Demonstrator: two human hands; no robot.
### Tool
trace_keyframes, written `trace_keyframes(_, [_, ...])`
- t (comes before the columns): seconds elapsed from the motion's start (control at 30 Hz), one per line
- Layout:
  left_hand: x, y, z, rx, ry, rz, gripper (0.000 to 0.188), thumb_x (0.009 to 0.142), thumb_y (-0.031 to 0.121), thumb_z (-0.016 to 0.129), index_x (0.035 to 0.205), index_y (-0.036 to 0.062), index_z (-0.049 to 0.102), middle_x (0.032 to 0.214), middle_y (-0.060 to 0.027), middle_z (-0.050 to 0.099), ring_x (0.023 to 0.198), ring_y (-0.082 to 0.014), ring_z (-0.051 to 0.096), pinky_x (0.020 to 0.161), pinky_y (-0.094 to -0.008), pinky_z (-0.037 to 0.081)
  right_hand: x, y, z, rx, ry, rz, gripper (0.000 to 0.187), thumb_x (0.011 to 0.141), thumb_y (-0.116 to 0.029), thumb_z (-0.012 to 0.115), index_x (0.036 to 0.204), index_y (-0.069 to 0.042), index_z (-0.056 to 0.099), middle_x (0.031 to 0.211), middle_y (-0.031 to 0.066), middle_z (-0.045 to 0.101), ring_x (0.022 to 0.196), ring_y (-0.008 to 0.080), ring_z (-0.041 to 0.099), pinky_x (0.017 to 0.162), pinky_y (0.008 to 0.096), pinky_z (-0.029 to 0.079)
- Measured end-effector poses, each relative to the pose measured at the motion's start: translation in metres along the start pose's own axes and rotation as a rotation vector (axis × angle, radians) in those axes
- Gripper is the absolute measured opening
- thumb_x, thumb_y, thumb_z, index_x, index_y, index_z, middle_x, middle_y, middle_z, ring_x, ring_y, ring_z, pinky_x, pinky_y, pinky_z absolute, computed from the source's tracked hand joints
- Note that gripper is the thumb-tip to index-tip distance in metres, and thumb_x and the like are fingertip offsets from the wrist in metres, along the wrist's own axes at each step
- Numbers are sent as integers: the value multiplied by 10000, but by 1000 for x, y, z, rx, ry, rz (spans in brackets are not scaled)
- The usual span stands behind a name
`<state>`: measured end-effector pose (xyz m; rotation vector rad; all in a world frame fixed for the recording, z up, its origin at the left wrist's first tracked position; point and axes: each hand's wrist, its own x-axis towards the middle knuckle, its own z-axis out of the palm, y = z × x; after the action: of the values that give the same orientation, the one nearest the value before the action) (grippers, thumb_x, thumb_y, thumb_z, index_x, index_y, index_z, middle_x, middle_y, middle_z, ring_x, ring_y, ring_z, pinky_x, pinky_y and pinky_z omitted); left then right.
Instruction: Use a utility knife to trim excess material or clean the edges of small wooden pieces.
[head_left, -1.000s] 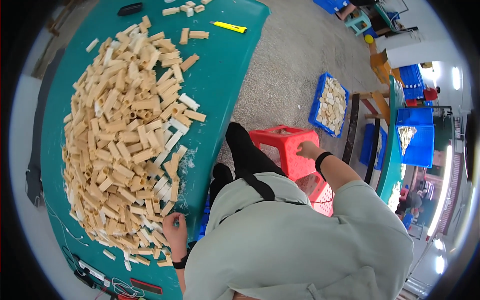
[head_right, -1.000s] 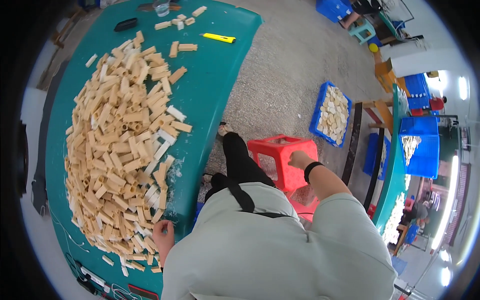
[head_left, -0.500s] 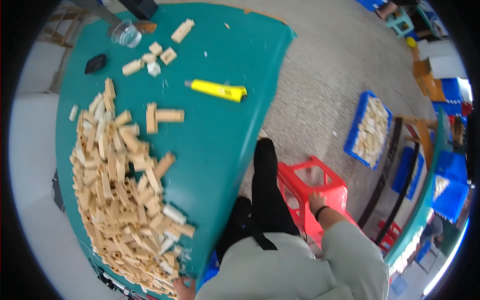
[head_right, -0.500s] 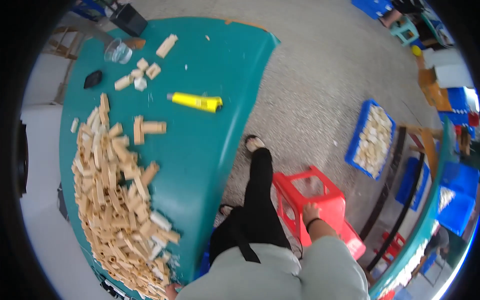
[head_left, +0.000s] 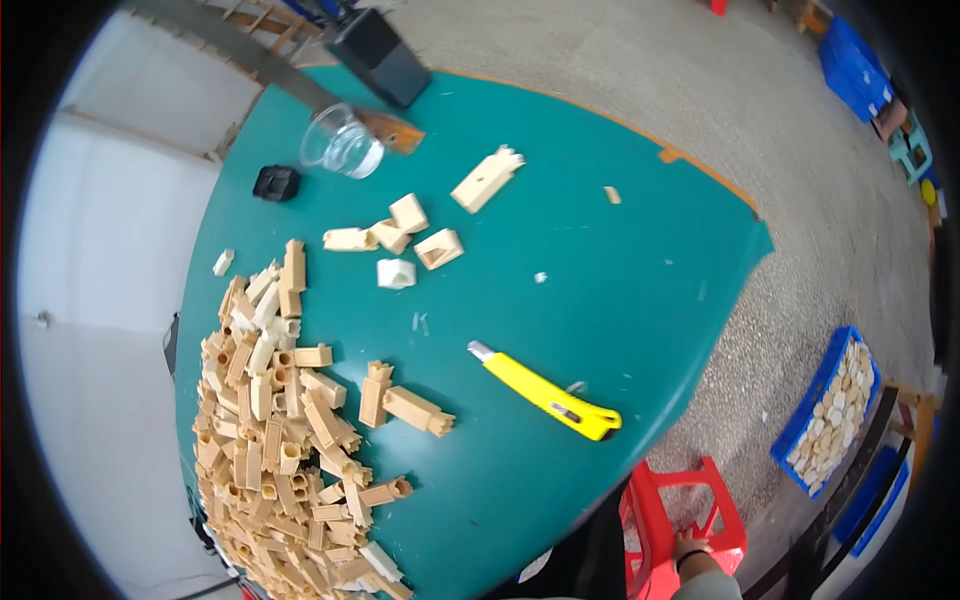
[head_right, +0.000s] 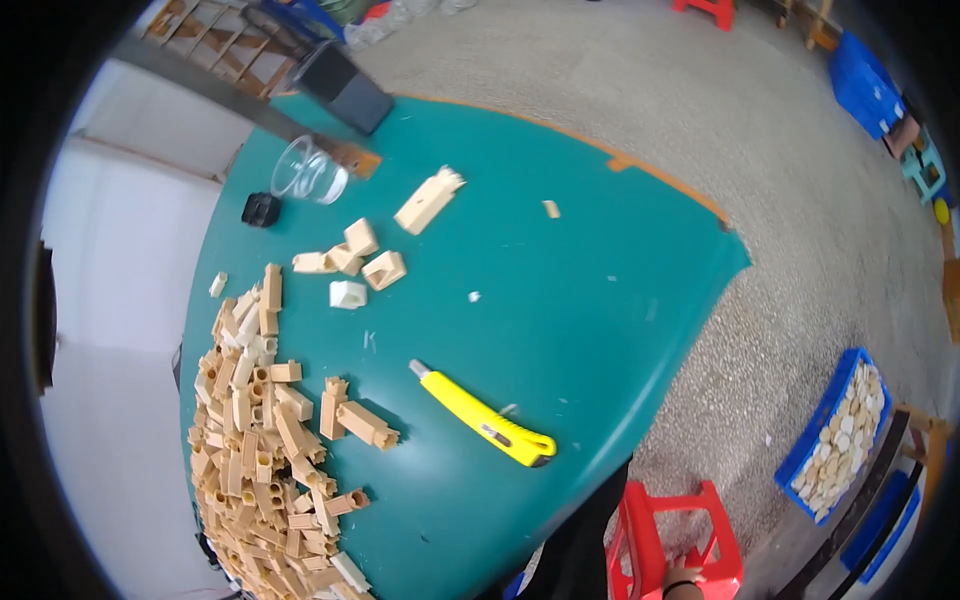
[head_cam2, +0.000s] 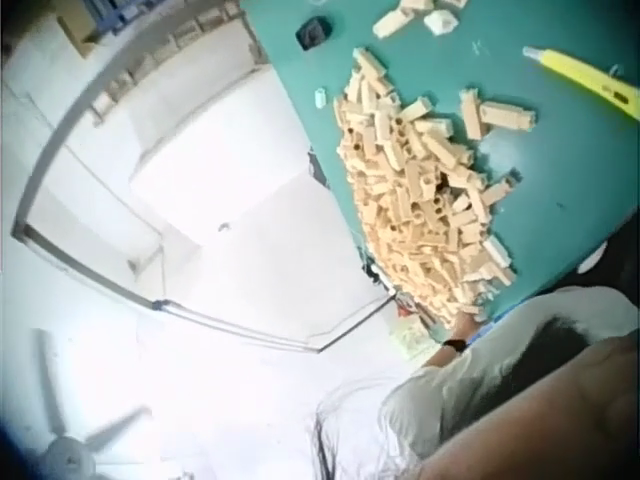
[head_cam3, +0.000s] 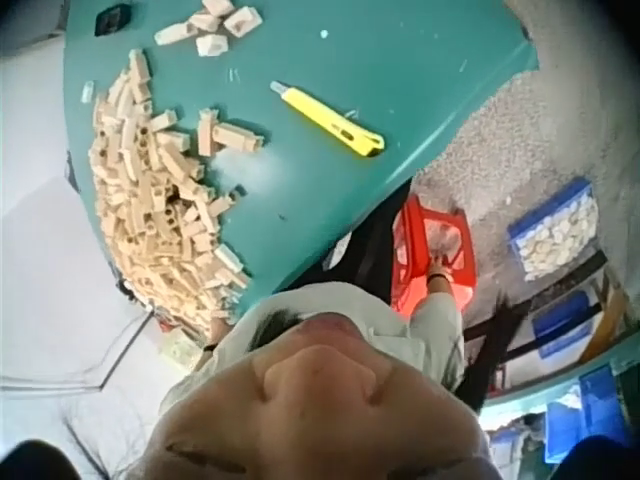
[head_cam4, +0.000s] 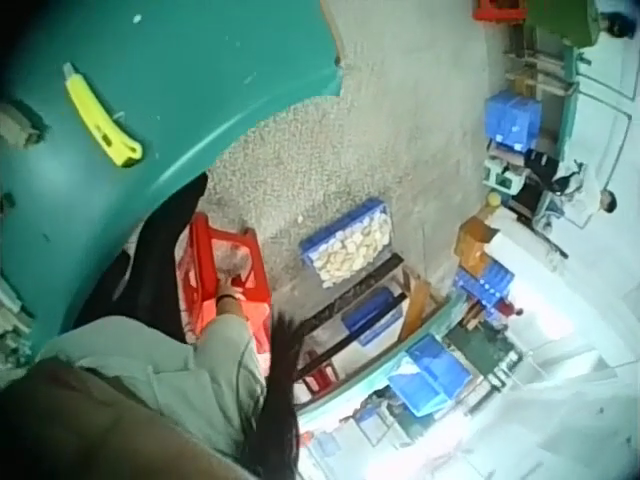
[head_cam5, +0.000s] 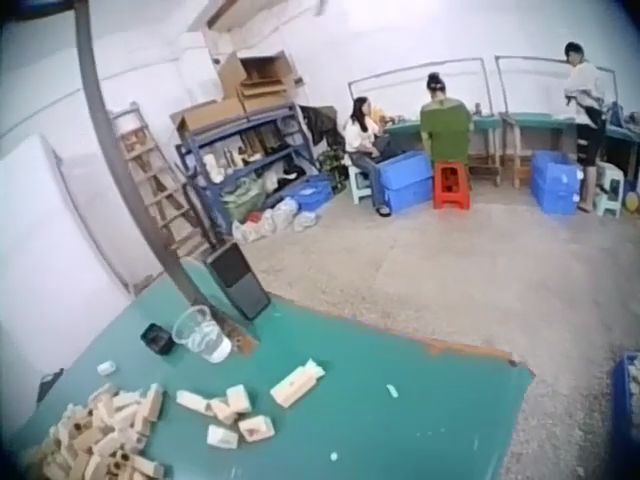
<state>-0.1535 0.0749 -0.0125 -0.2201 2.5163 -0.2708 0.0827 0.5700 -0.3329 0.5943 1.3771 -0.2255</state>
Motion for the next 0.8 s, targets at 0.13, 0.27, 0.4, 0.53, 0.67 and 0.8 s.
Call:
trace_keyframes(0.13, [-10,-19,13,-6,-146,-58,536,611,326,705,1044,90,496,1082,-184,446,1020,-364,402,862,-434,341,-1,23,11,-52,4,-47,661,782,-347,516,1344,-237,187,1390,47,99,1193,456,197,852,598,331])
trace_keyframes(0.27, [-33,-50,20,-8,-308,-109,625,605,380,717,1111,96,487,1150,-201,424,1071,-375,382,898,-442,329,-30,-25,-16,-111,-10,-92,639,771,-341,526,1318,-223,217,1339,52,143,1143,439,229,821,582,343])
trace_keyframes(0.4, [-81,-82,54,-89,-223,-58,655,588,380,745,1118,81,504,1131,-209,439,1043,-393,397,878,-458,347,-41,-50,-52,-220,4,-171,619,760,-334,536,1293,-209,248,1288,57,186,1094,422,261,790,566,355])
trace_keyframes(0.53, [-91,-82,72,-164,-123,-30,649,581,373,752,1106,79,508,1128,-208,439,1031,-395,404,868,-458,354,-41,-50,-56,-250,-6,-209,598,749,-327,546,1268,-195,279,1237,62,229,1044,405,293,758,550,367])
trace_keyframes(0.67, [-82,-97,82,-260,-9,76,624,569,367,759,1070,78,524,1118,-203,447,1025,-398,407,858,-459,361,-41,-45,-37,-153,-6,-230,579,737,-321,555,1242,-181,309,1186,67,272,994,387,325,727,534,379])
trace_keyframes(0.8, [-87,-67,54,-248,65,50,571,585,360,743,1041,82,544,1092,-193,470,1038,-375,410,863,-465,349,-44,-54,-8,-27,-12,-254,559,726,-314,565,1217,-168,340,1135,72,316,944,370,357,695,518,391])
